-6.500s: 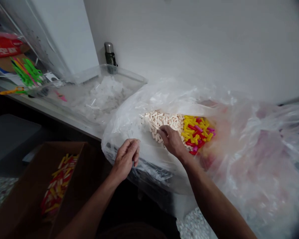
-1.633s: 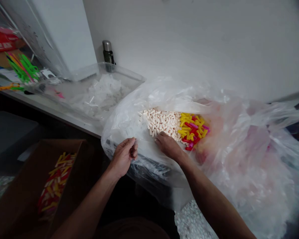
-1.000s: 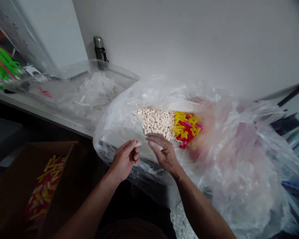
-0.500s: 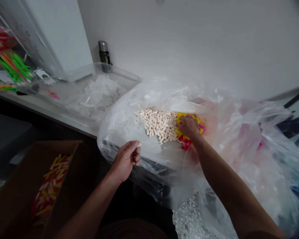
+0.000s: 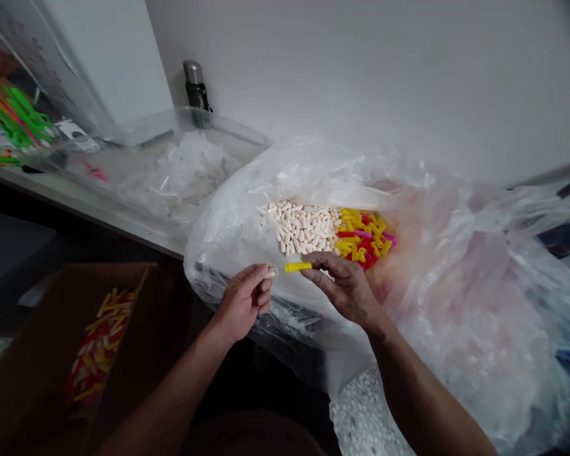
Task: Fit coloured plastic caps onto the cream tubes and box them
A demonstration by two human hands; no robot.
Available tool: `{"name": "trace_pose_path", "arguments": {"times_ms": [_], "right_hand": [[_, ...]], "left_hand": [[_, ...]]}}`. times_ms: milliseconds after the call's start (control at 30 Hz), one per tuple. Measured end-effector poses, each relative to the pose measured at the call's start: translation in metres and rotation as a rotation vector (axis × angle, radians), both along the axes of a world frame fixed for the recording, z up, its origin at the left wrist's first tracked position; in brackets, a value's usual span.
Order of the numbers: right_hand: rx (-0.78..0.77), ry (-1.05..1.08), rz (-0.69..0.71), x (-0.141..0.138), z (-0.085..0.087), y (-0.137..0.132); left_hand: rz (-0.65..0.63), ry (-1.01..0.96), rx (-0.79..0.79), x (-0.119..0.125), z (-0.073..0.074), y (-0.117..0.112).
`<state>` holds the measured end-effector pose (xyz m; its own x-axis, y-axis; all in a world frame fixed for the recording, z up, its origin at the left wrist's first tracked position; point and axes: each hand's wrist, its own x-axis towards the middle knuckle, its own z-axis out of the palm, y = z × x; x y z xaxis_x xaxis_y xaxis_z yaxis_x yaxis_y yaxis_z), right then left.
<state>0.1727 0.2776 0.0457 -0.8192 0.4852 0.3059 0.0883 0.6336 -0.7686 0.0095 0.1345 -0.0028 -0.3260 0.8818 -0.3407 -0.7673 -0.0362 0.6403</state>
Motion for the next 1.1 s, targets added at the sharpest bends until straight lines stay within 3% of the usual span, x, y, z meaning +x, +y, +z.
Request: {"name": "trace_pose_path", "arguments": {"times_ms": [267,667,933,1100], "right_hand": [[0.149,-0.024,0.091,-0.002,-0.010,-0.003],[0.141,-0.036,0.073,0.001,-0.018,-0.008],[0.211,-0.160,0.081,-0.002,-0.014,-0.011],[0.163,-0.246,0.049,-0.007,-0.017,-0.016]], "left_hand": [[-0.006,-0.001,-0.003,0.000,-0.003,-0.003],[-0.025,0.066,-0.037,0.001,-0.003,-0.005],[0.005,0.271,0.024,0.002,-0.012,-0.005],[0.023,0.383,0.054,0.003,-0.017,-0.006]]}}
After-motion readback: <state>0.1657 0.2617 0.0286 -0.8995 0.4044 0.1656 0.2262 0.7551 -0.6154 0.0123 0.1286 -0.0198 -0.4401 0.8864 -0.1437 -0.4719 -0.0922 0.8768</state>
